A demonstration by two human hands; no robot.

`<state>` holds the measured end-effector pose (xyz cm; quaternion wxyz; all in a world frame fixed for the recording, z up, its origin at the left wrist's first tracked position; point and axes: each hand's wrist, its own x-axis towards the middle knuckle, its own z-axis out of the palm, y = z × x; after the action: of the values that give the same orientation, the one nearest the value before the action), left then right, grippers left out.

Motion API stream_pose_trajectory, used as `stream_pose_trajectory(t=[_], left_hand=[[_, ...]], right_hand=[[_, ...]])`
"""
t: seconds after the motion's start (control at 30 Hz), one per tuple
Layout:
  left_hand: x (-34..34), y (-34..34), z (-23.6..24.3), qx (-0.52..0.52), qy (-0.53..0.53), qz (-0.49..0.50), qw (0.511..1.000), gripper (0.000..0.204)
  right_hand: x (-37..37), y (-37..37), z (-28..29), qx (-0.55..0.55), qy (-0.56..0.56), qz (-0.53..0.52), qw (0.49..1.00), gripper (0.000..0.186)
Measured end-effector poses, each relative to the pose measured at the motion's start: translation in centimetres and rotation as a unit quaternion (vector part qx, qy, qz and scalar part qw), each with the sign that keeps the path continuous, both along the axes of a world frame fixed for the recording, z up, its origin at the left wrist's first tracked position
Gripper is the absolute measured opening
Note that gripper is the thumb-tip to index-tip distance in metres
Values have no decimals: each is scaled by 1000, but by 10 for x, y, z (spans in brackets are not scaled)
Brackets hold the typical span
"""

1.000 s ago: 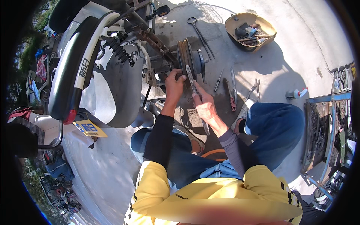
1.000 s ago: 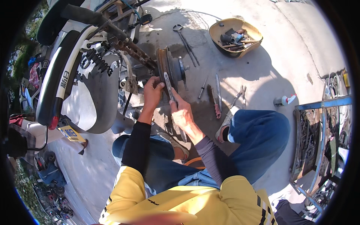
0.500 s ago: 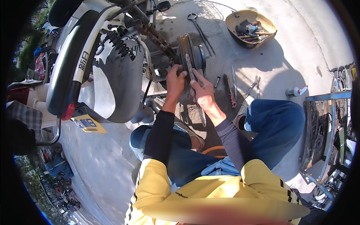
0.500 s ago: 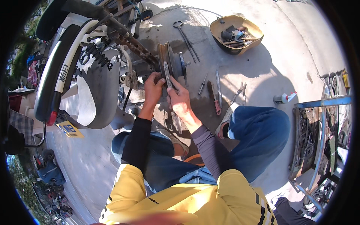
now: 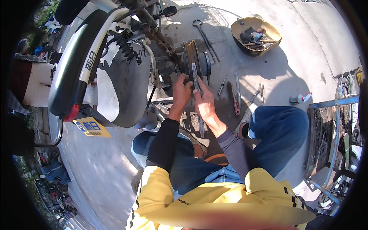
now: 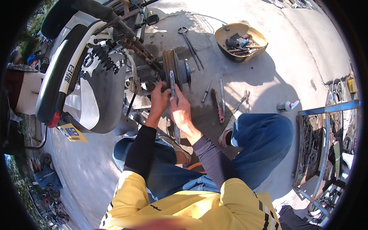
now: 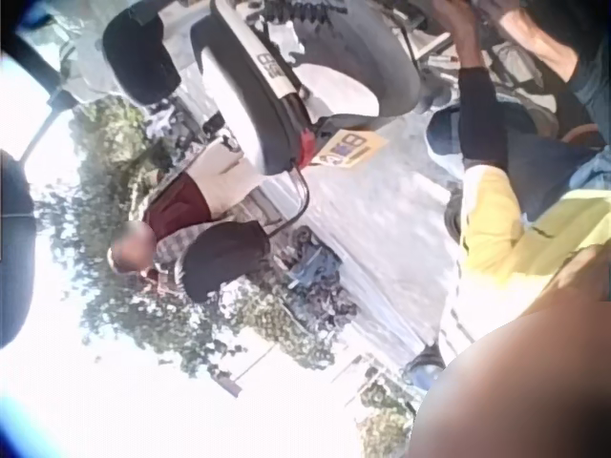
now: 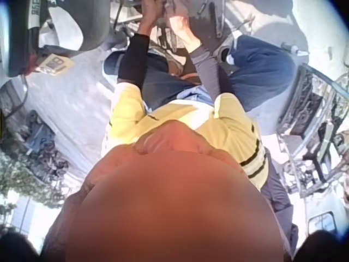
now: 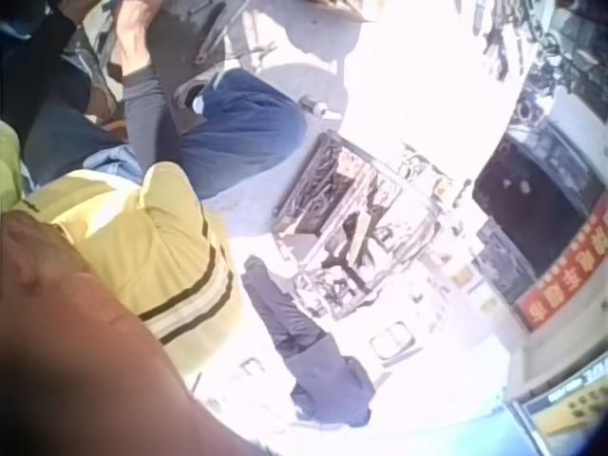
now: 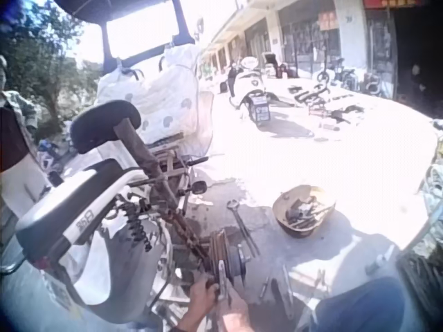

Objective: The person sits on the ground and uses a wrench and screwdriver to adjust and tighten components on the rear wheel hub of a scooter. They repeatedly rotate the wheel and apply tools to the hub area, occasionally reaching for tools on the ground.

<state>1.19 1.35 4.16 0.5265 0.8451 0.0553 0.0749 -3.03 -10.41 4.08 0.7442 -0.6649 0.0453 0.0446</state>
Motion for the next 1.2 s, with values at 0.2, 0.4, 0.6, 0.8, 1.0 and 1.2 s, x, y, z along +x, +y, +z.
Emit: stream_pose_trajectory(t=[0.2, 0.4, 0.6, 0.8, 1.0, 1.2], left_hand=[[-3, -4, 6, -1, 40, 12, 999, 17], [-5, 2, -21, 39, -8, -14, 999, 16], [-23, 2, -47, 124, -37, -31, 991, 21], [-18, -2, -10, 145, 5, -40, 989, 20], [-4, -2, -9, 121, -8, -29, 992, 19], [4, 0, 2, 162, 14, -25, 986, 20]], right_hand=[[-11, -4, 4, -44, 11, 12, 999, 59], [44, -6, 28, 39, 36, 28, 998, 58], [-9, -9, 38, -36, 77, 30, 996, 61], [-9, -13, 11, -110, 8, 35, 993, 59], [-2, -5, 50, -69, 67, 34, 995, 59], [-4, -3, 9, -38, -9, 8, 999, 58]])
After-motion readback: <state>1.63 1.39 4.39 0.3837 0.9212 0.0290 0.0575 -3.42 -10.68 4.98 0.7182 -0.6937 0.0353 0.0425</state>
